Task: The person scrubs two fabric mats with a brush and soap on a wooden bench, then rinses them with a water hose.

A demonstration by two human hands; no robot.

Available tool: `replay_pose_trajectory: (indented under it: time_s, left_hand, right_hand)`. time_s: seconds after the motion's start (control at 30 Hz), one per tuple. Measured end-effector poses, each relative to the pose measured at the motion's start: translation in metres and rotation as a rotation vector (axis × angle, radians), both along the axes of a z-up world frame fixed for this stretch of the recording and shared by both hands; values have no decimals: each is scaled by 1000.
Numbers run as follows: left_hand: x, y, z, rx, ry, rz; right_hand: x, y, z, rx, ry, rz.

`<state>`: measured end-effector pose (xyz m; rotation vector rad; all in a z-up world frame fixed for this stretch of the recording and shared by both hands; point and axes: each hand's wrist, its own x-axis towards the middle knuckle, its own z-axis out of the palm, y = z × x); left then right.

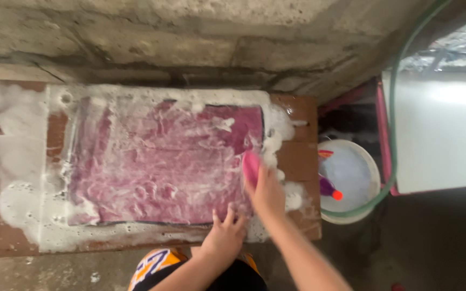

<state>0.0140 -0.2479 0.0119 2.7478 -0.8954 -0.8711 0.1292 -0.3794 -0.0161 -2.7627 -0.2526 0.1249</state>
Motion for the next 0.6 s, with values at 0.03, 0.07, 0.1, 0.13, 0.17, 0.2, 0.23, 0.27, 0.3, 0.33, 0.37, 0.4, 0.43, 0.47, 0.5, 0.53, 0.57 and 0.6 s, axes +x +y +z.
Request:
replay_pose_trajectory:
  time_s: [0.03, 0.07, 0.1, 0.13, 0.17, 0.2, 0.23, 0.27, 0.3, 0.33, 0.37, 0.4, 0.43, 0.47, 0.5, 0.53, 0.57, 0.6]
  left_hand:
    - [2, 3, 4, -18, 11, 19]
    - [3, 3, 8, -42, 21, 37]
    - [4, 4, 11, -66, 32, 54]
    - [6, 5, 13, -51, 24, 45]
    - [6, 5, 15, -37, 16, 36]
    - [6, 7, 16, -20, 12, 26]
    - [6, 8, 17, -20, 7, 52]
    - [7, 5, 17, -28, 4, 69]
    - [8, 4, 18, -36, 1, 87]
    - [10, 3, 18, -30, 32, 83]
    - [12, 2, 18, -24, 64, 78]
    - [14, 2, 16, -17, 96, 75]
    - [14, 1, 15, -4, 137, 47]
    - [13, 2, 13, 13, 179, 22]
    - [11, 2, 9, 30, 222, -3]
    - [9, 0, 4, 10, 178, 15]
    - [4, -3, -1, -11, 134, 33]
    - [0, -3, -7, -24, 92, 52]
  right_hand:
    - [36, 12, -5, 12, -77, -18]
    - [75, 21, -7, 18, -153, -39]
    - [110, 33, -6, 18, -65, -162]
    - [146, 40, -2, 53, -24, -197]
    - [168, 43, 4, 87, 18, -231]
    - [171, 43, 7, 109, -15, -212]
    - [173, 43, 9, 132, -47, -192]
    - [173, 41, 9, 147, -79, -180]
    - [157, 40, 7, 197, -56, -182]
    - [132, 35, 5, 243, -38, -182]
    - [99, 26, 6, 223, 126, -264]
    - [66, 21, 7, 116, 117, -217]
    - [32, 11, 12, 129, 53, -110]
    - [-1, 6, 19, 201, 16, 1]
    - [-27, 5, 27, 96, 193, -29]
    - [-38, 6, 30, -10, 367, -59]
    - [-28, 6, 29, -16, 318, -45]
    - [-10, 9, 25, -16, 271, -30]
